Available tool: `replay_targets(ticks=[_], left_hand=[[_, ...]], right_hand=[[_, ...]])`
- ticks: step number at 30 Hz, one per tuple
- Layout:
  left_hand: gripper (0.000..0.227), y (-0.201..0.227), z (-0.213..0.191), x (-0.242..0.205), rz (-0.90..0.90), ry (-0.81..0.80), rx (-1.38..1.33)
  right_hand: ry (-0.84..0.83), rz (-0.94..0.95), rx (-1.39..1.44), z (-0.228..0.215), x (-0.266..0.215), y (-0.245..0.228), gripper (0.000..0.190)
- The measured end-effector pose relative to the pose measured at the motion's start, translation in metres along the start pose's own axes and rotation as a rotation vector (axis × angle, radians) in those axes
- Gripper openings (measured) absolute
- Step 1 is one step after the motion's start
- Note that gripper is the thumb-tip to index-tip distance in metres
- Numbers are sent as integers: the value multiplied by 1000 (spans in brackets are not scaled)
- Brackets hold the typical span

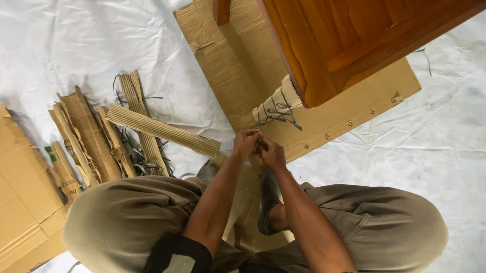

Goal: Wrapping the legs of a wooden stool with cardboard strips and securing them with string.

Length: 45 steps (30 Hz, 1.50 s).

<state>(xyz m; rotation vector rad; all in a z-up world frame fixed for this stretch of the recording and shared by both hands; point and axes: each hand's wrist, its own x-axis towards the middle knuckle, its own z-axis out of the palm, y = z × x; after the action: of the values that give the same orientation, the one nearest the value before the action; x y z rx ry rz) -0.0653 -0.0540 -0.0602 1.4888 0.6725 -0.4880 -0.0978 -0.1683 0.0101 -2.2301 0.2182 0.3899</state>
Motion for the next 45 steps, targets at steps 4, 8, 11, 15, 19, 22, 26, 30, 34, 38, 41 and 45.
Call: replay_targets(ticks=[4,8,11,15,19,22,26,30,34,38,41,45], left_hand=[[30,-8,-4,7,16,-4,85],[31,-1,-4,4,-19,-27,-78],[32,7,-8,1,-23,-29,-48],[28,13,-15,4,12,-16,236],[35,1,-16,8,11,5,253],[26,-15,-13,20,83,-20,191],[23,-20,-18,21,65,-78,142],[28,-19,-17,12,129,-176,-208],[29,-30,-21,24,142,-155,-167],[31,-46,-23,43,167,-101,133],[32,-28,-38,30,171,-87,366],[34,7,-59,3,155,-58,438]], right_hand=[[-53,31,43,-3,-4,-6,8],[-86,23,59,-4,-4,-6,9],[-64,-4,38,-2,-4,-5,15],[112,-170,-46,-9,-5,-9,23],[330,-93,-19,-3,12,8,17],[403,-144,-93,0,24,5,18],[316,-128,-92,15,41,14,23],[275,-67,-72,18,48,21,28],[341,-134,-67,6,31,-3,17],[298,-190,-111,0,25,-12,15],[243,-199,-161,-2,23,-14,19],[210,-237,-279,4,25,-5,28]])
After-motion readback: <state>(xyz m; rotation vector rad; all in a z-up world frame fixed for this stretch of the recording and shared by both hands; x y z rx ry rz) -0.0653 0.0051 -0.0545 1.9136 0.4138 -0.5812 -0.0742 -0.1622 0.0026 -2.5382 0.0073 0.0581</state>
